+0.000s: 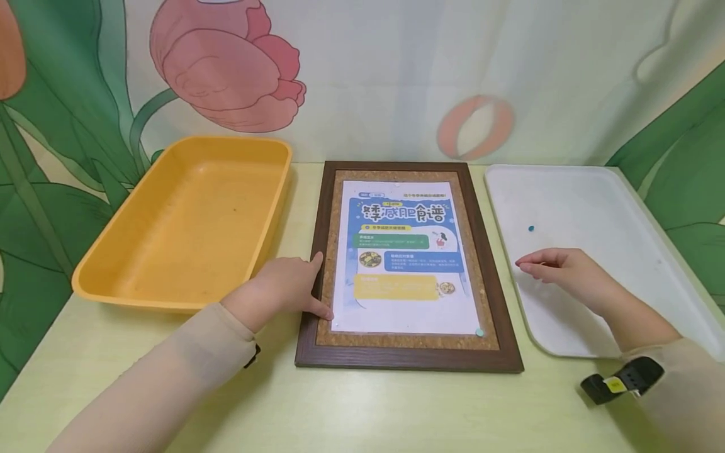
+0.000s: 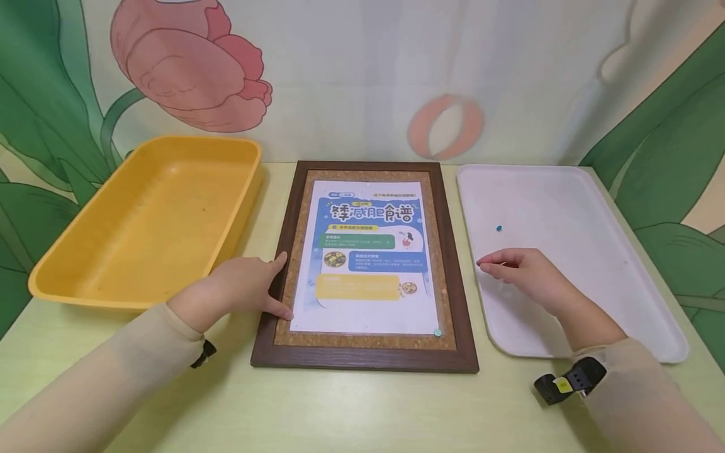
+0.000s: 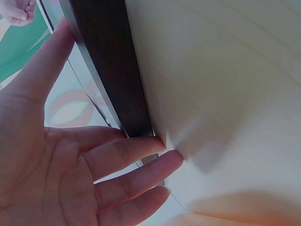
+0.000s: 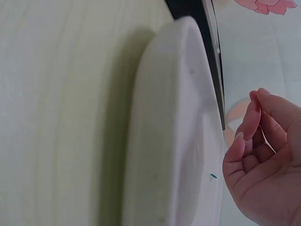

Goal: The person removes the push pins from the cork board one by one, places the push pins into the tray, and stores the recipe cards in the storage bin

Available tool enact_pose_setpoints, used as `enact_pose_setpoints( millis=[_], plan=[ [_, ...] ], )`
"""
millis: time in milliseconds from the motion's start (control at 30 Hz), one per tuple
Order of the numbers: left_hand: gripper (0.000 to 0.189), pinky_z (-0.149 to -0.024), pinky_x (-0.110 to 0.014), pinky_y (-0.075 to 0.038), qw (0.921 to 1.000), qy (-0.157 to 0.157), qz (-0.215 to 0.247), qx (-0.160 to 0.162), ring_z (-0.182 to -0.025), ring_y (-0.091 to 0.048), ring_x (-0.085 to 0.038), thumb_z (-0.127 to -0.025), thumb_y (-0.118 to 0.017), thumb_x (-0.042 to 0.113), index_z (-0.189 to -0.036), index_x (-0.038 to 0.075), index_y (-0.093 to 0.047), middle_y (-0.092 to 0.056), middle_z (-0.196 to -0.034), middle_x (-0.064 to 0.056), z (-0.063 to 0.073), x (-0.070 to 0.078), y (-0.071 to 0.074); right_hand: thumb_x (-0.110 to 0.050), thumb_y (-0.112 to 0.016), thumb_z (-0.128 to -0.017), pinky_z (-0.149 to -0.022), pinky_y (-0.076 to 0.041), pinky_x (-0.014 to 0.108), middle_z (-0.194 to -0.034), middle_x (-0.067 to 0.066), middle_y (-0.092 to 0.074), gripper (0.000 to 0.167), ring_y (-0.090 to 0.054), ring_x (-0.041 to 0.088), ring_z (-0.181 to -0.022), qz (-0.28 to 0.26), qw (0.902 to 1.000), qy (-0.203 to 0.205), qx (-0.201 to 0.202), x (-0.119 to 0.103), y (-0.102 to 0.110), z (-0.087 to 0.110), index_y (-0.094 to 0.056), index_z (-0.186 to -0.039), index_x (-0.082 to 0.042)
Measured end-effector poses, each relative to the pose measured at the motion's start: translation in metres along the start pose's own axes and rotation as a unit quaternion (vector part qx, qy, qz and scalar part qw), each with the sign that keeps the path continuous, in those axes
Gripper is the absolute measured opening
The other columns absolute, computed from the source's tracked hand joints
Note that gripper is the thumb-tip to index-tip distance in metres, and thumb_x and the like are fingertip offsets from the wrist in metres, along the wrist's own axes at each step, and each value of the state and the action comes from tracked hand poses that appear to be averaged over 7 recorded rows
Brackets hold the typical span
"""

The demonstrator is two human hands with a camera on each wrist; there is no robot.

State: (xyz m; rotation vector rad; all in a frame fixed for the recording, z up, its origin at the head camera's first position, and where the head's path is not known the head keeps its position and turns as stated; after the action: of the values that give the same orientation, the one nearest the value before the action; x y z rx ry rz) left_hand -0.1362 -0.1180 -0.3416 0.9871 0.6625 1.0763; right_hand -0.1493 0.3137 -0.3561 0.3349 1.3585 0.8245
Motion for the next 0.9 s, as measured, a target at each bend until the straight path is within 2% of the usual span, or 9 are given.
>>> enact_pose_setpoints(
  millis=[233,467,900],
  plan=[
    [0.113,-0.060,-0.034,-0.048,1.0000,0.001,-0.002,0.004,-0.086,-0.063,-0.026,-0.067,-0.066,0.069,-0.146,0.000,-0.026,-0.062,-0.114,-0.017,0.001,-0.002,0.001,-0.033,-0.059,-0.092,-0.072,-0.046,0.029,-0.101,0.009,-0.064,0.041,-0.054,0.017,-0.087,-0.008,0.9999,0.005,-0.006,-0.012,-0.007,0.003,-0.063,-0.114,0.001],
    [0.112,-0.063,-0.036,-0.049,0.9999,0.000,-0.004,0.011,-0.092,-0.062,-0.028,-0.067,-0.066,0.069,-0.145,-0.001,-0.027,-0.062,-0.116,-0.017,0.001,0.000,0.004,-0.028,-0.059,-0.093,-0.073,-0.046,0.028,-0.104,0.009,-0.065,0.037,-0.055,0.017,-0.087,-0.018,0.9995,0.010,-0.022,-0.014,-0.012,0.006,-0.062,-0.114,0.002],
    [0.113,-0.068,-0.037,-0.050,0.9999,-0.002,0.005,0.009,-0.090,-0.062,-0.027,-0.066,-0.068,0.068,-0.144,-0.003,-0.028,-0.062,-0.114,-0.018,0.001,0.001,0.001,-0.026,-0.061,-0.092,-0.075,-0.047,0.026,-0.106,0.011,-0.066,0.034,-0.057,0.012,-0.091,-0.041,0.9979,0.024,-0.044,-0.018,-0.026,0.015,-0.064,-0.112,0.002]
  ],
)
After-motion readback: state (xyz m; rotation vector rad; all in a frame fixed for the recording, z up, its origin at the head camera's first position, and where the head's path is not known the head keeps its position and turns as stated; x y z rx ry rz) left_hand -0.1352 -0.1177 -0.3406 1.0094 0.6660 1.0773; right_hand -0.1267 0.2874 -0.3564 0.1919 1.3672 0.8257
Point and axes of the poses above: each hand's wrist, its own z-axis away from the middle knuckle, its own y-axis out of the back of the hand, x = y × z, the point moved 1 cm from there along -z, towards the middle knuckle
